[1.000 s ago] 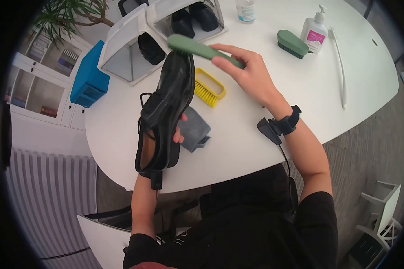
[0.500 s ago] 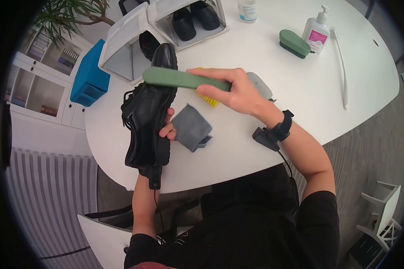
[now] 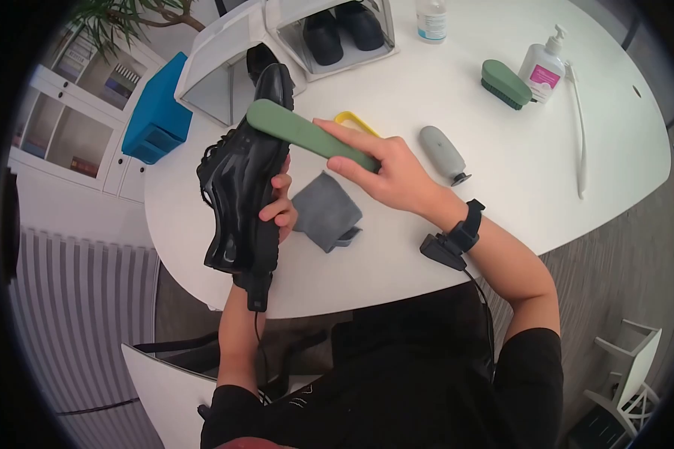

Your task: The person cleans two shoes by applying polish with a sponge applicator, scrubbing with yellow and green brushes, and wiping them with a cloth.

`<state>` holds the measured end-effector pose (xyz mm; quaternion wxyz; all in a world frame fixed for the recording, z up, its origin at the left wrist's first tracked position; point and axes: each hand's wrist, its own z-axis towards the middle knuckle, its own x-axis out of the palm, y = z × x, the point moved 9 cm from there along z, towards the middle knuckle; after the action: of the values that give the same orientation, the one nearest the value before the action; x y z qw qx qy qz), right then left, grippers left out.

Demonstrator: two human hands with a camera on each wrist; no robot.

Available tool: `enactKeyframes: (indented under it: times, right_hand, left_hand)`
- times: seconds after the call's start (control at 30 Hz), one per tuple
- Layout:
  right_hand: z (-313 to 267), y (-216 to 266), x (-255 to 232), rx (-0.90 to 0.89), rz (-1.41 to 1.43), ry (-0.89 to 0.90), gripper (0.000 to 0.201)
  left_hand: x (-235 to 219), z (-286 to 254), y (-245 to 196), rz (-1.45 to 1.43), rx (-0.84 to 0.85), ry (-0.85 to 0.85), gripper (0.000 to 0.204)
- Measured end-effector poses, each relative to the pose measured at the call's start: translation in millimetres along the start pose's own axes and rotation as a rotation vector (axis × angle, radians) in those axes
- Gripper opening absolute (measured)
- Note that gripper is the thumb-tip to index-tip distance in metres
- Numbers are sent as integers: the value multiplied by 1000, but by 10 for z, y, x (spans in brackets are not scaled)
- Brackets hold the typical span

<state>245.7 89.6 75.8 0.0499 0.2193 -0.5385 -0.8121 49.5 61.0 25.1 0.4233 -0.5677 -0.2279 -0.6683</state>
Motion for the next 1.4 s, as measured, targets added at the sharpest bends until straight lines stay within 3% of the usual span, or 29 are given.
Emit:
enactKeyframes:
  times: [0.07,0.13,0.2,0.3,0.43,0.47,0.5,0.57,0.6,0.67,0.8,0.93,1.03,1.1,1.23,1.33,1.4]
  right_hand:
    - [-3,5,85,-62,4,11,52]
    - [-11,39,146,-121,9,22,51]
    - [-31,54,316,-135,-10,162,48]
    - [-89,-25,480,-146,-254,299,47]
    - [-44,-18,374,-162,-213,136,43]
    - [-26,-129,337,-61,-149,115,43]
    - [-14,-230,310,40,-86,93,43]
    - [-18,-177,379,8,-49,149,42]
    - [-35,-136,445,-23,-9,199,42]
    - [-75,-88,558,-46,30,256,42]
    - [-75,23,581,-58,14,366,42]
    - [-83,24,579,-85,-28,368,43]
    - [-74,89,551,-141,-119,340,41]
    - [-93,206,557,-158,-111,348,39]
    - [-117,288,454,-134,-117,285,40]
    - [-101,328,329,-240,-90,157,38]
    - [-80,196,212,-165,-79,33,40]
  left_hand:
    - [-11,29,27,-24,-83,8,62]
    - [12,27,51,-17,-44,-19,59]
    - [-24,-4,27,-14,-6,-49,56]
    - [-191,-19,-16,52,-13,-174,73]
    - [-116,25,24,103,-26,-59,58]
    - [-132,17,29,97,-28,-49,50]
    - [-98,21,34,96,-22,-48,50]
    - [-168,-2,-12,152,42,-229,69]
    - [-141,7,-7,149,55,-231,69]
    - [-53,63,11,403,19,-186,66]
    - [-66,45,-13,646,46,-204,69]
    - [-177,-28,-40,535,115,-396,66]
    - [29,6,-61,1008,156,-460,61]
    - [20,1,-76,1081,154,-454,56]
    - [-210,3,-136,761,101,-347,57]
    - [-316,44,-152,620,60,-252,65]
    - [-333,48,-151,602,38,-201,74]
